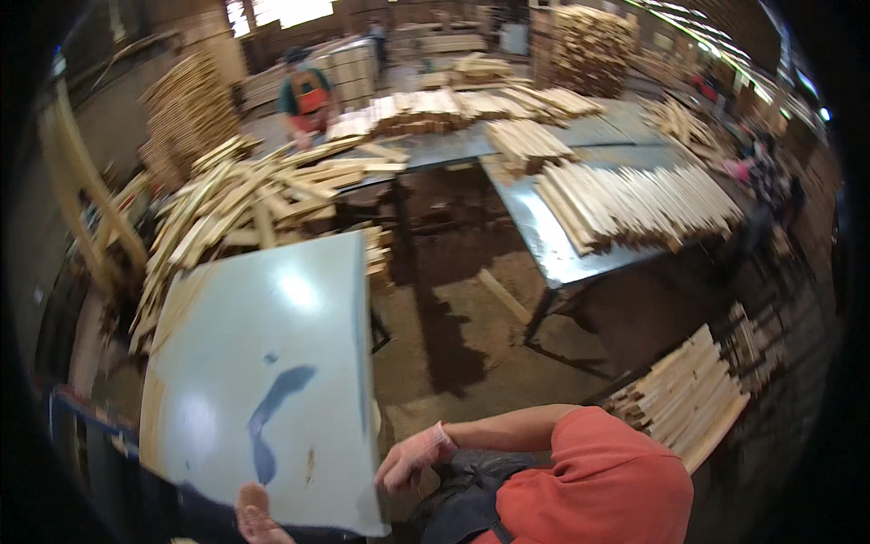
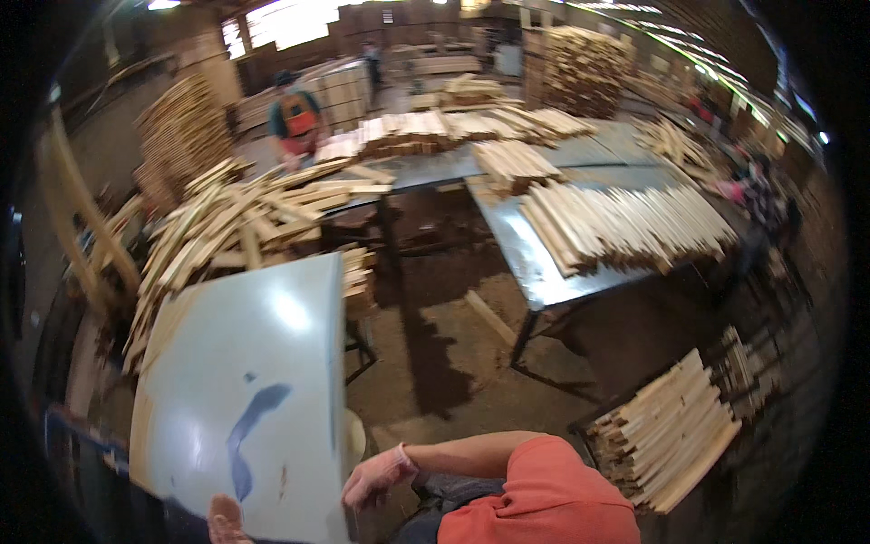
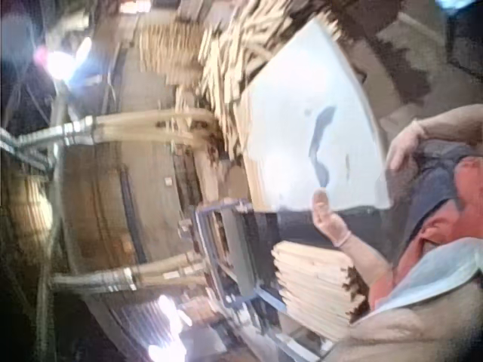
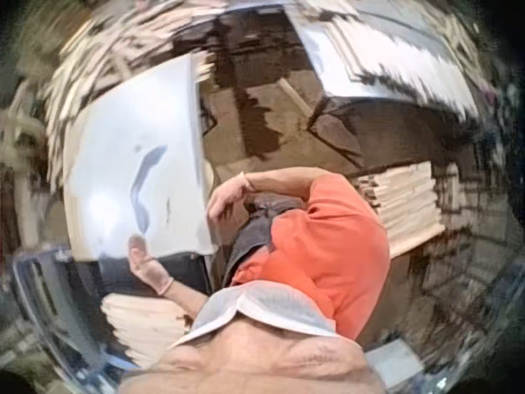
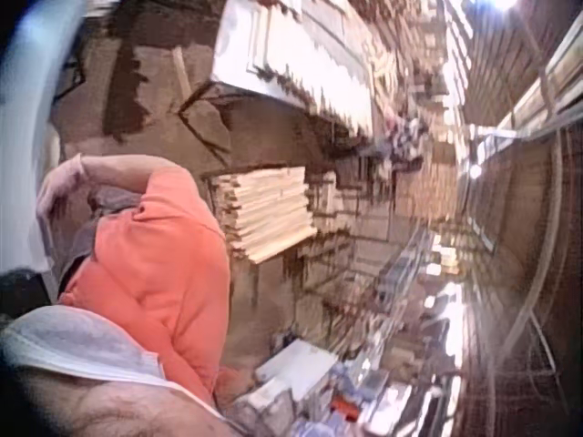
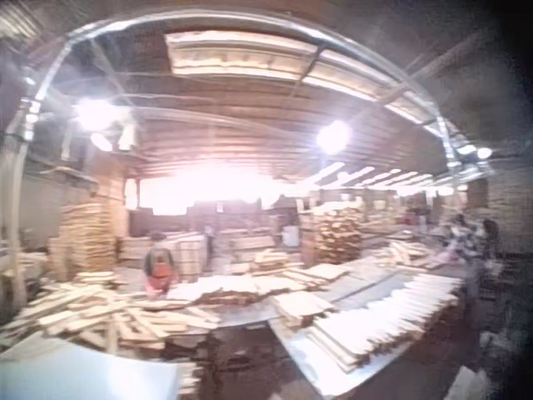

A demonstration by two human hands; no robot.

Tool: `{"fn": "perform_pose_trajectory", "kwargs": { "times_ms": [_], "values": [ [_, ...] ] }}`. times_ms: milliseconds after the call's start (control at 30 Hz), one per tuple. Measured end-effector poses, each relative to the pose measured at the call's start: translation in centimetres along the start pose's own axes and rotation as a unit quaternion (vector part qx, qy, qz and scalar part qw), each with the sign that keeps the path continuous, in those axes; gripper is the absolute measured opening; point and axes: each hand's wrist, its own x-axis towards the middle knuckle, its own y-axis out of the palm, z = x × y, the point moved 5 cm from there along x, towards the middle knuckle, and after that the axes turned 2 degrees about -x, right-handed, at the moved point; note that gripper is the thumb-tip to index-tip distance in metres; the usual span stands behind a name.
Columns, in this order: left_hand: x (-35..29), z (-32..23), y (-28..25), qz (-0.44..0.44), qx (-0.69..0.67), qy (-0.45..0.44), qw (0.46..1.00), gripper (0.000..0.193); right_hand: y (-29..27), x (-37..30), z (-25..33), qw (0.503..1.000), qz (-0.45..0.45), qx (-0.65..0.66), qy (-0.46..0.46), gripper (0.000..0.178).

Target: The person picks up stacks of wooden planks from a metal table and places them onto a conveyor belt. The person repeats this process, moving multiple stacks of wood from the table to the conveyor belt throughout the video.

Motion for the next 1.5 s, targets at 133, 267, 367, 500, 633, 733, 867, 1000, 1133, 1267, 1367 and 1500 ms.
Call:
{"fn": "perform_pose_trajectory", "kwargs": {
  "times_ms": [133,267,367,500,633,733,867,1000,1133,1267,1367,1500],
  "values": [
    [3.6,3.4,20.6,0.238,-0.087,-0.031,0.967,0.072,-16.2,-10.2,-5.7,0.947,-0.298,-0.070,-0.100,0.023],
    [7.9,9.1,37.9,0.338,0.017,-0.125,0.933,0.047,-25.4,-23.1,-16.0,0.789,-0.580,-0.173,0.102,0.020],
    [13.0,19.5,43.0,0.329,0.120,-0.160,0.923,0.051,-26.9,-28.7,-25.9,0.697,-0.584,-0.371,0.187,0.025],
    [16.0,33.2,37.3,0.170,0.217,-0.355,0.893,0.034,-22.4,-32.1,-35.4,0.660,-0.684,0.213,0.226,0.039],
    [11.6,30.0,38.2,0.176,0.386,-0.416,0.804,0.036,-16.3,-31.2,-41.7,0.602,-0.709,0.187,0.316,0.050],
    [11.7,28.0,43.4,0.214,0.401,-0.441,0.774,0.037,-13.0,-30.0,-40.6,0.591,-0.664,0.347,0.299,0.049],
    [16.3,25.5,52.0,0.261,0.423,-0.429,0.754,0.038,-14.2,-32.8,-33.4,0.607,-0.597,0.432,0.296,0.055],
    [21.7,23.4,60.6,0.263,0.426,-0.422,0.756,0.040,-24.9,-39.5,-33.8,0.674,-0.661,0.098,0.314,0.051],
    [37.9,29.8,73.3,0.345,0.468,-0.234,0.779,0.037,-33.7,-48.2,-26.6,0.580,-0.793,0.012,0.186,0.007],
    [37.3,23.6,92.9,0.390,0.358,-0.167,0.831,0.028,-41.8,-52.5,-30.6,0.587,-0.803,0.061,0.077,0.007],
    [29.2,17.5,104.3,0.482,0.326,-0.080,0.809,0.032,-43.3,-60.8,-24.0,0.524,-0.796,0.294,0.072,0.034],
    [21.2,17.6,113.0,0.494,0.328,-0.097,0.799,0.038,-46.1,-72.2,-20.5,0.475,-0.838,0.247,-0.108,0.083]
  ]
}}
